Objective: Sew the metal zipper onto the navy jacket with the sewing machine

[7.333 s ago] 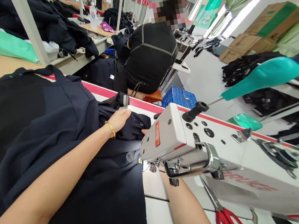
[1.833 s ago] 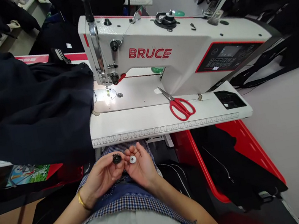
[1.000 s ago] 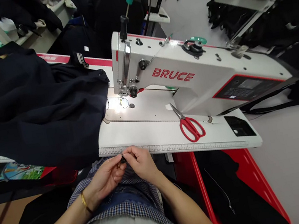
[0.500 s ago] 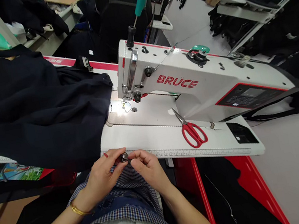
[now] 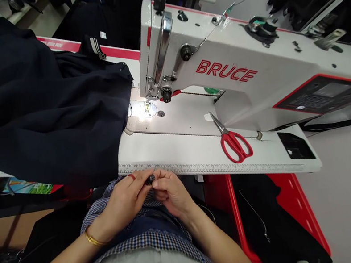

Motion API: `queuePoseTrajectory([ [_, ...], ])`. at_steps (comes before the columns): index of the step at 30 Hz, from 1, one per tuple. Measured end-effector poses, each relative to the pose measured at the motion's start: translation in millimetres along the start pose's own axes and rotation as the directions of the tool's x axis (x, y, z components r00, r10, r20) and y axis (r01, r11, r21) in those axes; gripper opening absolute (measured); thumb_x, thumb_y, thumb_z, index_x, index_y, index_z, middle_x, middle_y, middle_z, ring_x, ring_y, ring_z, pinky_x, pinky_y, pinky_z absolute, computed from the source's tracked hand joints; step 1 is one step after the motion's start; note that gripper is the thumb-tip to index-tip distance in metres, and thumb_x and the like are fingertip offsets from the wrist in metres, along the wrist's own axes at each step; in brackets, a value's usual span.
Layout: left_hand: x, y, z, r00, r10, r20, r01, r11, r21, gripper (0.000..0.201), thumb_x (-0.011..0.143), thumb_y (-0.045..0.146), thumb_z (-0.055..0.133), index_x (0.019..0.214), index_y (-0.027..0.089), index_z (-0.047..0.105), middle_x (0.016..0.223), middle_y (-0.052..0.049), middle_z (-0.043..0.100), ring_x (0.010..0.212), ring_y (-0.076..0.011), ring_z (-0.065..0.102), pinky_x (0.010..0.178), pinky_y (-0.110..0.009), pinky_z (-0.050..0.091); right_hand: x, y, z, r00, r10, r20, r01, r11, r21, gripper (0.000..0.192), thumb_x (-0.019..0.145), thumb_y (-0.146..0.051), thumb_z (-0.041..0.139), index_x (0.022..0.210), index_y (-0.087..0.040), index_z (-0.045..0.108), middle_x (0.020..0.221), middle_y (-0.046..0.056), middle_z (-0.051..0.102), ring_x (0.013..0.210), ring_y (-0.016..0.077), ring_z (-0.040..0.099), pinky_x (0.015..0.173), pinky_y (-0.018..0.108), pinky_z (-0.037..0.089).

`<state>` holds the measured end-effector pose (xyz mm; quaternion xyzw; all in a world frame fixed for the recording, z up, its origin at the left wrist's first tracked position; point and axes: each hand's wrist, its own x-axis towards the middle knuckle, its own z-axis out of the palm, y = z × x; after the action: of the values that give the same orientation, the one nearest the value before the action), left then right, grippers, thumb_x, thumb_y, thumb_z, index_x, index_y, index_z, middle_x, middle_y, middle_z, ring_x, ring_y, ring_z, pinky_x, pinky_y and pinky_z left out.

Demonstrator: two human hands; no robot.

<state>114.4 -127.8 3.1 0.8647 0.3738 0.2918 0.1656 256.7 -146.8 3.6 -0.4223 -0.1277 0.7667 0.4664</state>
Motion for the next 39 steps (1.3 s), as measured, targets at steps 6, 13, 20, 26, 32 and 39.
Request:
queuePoseTrajectory([
  [6, 4, 2, 6.5, 0.996, -0.08, -0.025, 0.078, 0.993, -0.089, 0.026, 0.087, 0.019, 0.042, 0.109, 0.014, 0.054, 0.095, -0.005, 0.064, 0.084, -0.0118, 0.06, 0.079, -0.022, 0.049, 3, -1, -1, 0.998, 0.013, 0.063, -0.023, 0.986, 0.163, 0.016, 0.056, -0.015, 0.06, 0.058, -0.017, 0.044, 0.042, -0.012, 0.027, 0.034, 0.0001, 0.014, 0.035, 0.014, 0.011],
  [13, 8, -2, 0.9, 0.852, -0.499, 0.16, 0.469, 0.592, -0.656, 0.027, 0.074, 0.029, 0.062, 0.099, 0.018, 0.062, 0.086, -0.004, 0.061, 0.069, -0.0113, 0.055, 0.065, -0.023, 0.049, -5, -9, -14, 0.997, -0.047, 0.055, 0.037, 0.985, 0.166, 0.015, 0.06, -0.021, 0.061, 0.067, -0.018, 0.048, 0.046, -0.012, 0.023, 0.036, 0.0016, 0.011, 0.035, 0.015, 0.011],
  [20, 15, -17, -16.2, 0.607, -0.462, 0.647, 0.309, -0.612, -0.728, 0.021, 0.079, 0.026, 0.052, 0.084, 0.008, 0.062, 0.067, -0.003, 0.048, 0.051, -0.0032, 0.039, 0.045, -0.012, 0.041, -37, -43, -74, 0.833, -0.527, -0.168, 0.228, 0.604, -0.764, 0.023, 0.07, -0.038, 0.061, 0.064, -0.017, 0.055, 0.051, -0.005, 0.04, 0.047, 0.0071, 0.032, 0.046, 0.021, 0.026],
  [26, 26, -21, -22.5, 0.609, -0.444, 0.657, 0.199, -0.716, -0.669, 0.02, 0.083, 0.021, 0.041, 0.084, 0.008, 0.056, 0.064, 0.0, 0.043, 0.047, -0.0026, 0.036, 0.04, -0.011, 0.035, -57, -80, -103, 0.389, -0.913, -0.119, -0.097, 0.087, -0.991, 0.027, 0.076, -0.043, 0.052, 0.084, -0.017, 0.057, 0.052, -0.005, 0.042, 0.049, 0.0108, 0.041, 0.055, 0.024, 0.035],
  [32, 90, -4, -4.0, 0.69, -0.624, 0.367, 0.117, -0.405, -0.907, 0.018, 0.079, 0.025, 0.036, 0.064, 0.017, 0.034, 0.055, 0.006, 0.028, 0.039, -0.0042, 0.023, 0.036, -0.016, 0.02, -52, -147, -59, 0.329, -0.887, 0.323, 0.066, -0.32, -0.945, 0.036, 0.083, -0.043, 0.046, 0.058, -0.018, 0.053, 0.047, -0.003, 0.045, 0.044, 0.0092, 0.039, 0.049, 0.022, 0.033],
  [39, 143, -42, 16.2, 0.959, -0.26, 0.111, 0.252, 0.602, -0.758, 0.042, 0.075, 0.045, 0.049, 0.047, 0.017, 0.035, 0.046, 0.004, 0.03, 0.047, -0.008, 0.025, 0.047, -0.021, 0.019, -36, -271, 0, 0.133, -0.859, 0.495, -0.205, -0.512, -0.834, 0.037, 0.088, -0.043, 0.036, 0.076, -0.016, 0.058, 0.065, 0.003, 0.058, 0.059, 0.013, 0.052, 0.057, 0.024, 0.034],
])
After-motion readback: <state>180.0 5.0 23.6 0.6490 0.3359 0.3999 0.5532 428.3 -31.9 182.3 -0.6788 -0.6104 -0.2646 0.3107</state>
